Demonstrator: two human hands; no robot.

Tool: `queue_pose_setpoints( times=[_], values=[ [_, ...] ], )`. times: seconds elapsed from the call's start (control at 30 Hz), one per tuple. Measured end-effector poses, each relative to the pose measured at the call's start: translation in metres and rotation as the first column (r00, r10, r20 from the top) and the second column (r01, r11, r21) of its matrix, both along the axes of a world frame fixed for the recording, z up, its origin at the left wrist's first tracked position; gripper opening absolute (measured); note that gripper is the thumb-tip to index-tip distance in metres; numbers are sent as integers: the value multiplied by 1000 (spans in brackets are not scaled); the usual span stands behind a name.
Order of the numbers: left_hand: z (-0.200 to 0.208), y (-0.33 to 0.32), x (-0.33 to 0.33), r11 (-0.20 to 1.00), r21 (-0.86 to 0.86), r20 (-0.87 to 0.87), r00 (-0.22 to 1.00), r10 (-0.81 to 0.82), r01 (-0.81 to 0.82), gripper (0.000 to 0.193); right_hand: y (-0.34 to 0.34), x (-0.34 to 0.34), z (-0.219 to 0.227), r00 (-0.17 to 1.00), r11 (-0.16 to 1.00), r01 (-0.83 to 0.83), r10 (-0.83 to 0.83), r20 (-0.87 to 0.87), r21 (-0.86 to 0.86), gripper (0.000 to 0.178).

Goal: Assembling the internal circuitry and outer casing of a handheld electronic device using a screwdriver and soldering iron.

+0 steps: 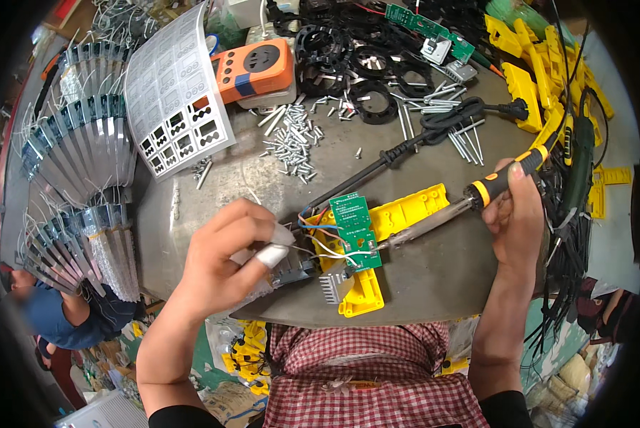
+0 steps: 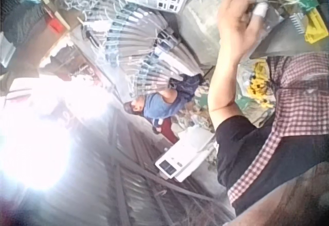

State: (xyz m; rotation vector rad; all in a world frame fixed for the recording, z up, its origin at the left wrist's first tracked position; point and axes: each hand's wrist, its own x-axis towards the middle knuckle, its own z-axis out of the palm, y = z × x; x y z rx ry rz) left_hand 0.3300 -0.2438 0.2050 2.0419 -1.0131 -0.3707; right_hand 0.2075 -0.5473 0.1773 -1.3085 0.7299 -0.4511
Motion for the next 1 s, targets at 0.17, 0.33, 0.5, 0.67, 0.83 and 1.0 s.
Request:
queue_pose_setpoints(
  times=[0.17, 0.33, 0.5, 0.67, 0.83, 1.0],
  values=[
    [-3, -8, -4, 989, -146, -69, 998, 8, -18, 18, 3, 4, 0, 999, 999, -49, 49, 23, 6, 26],
    [-4, -25, -13, 974, -199, -109, 991, 83, -104, 17, 2, 4, -4, 998, 998, -53, 52, 46, 33, 25],
    [-5, -29, -14, 991, -111, -40, 997, 72, -76, 17, 1, 4, -4, 995, 995, -91, 89, 46, 35, 26],
    [-7, -30, -15, 993, -92, -14, 997, 76, -77, 17, 1, 4, -4, 995, 995, -87, 84, 57, 41, 26],
    [-7, -31, -14, 994, -80, -9, 997, 79, -79, 17, 3, 3, -3, 996, 996, -73, 70, 62, 46, 26],
    [-9, -31, -13, 995, -67, 18, 997, 71, -70, 15, 1, 3, -4, 994, 995, -100, 98, 57, 29, 26]
  ],
)
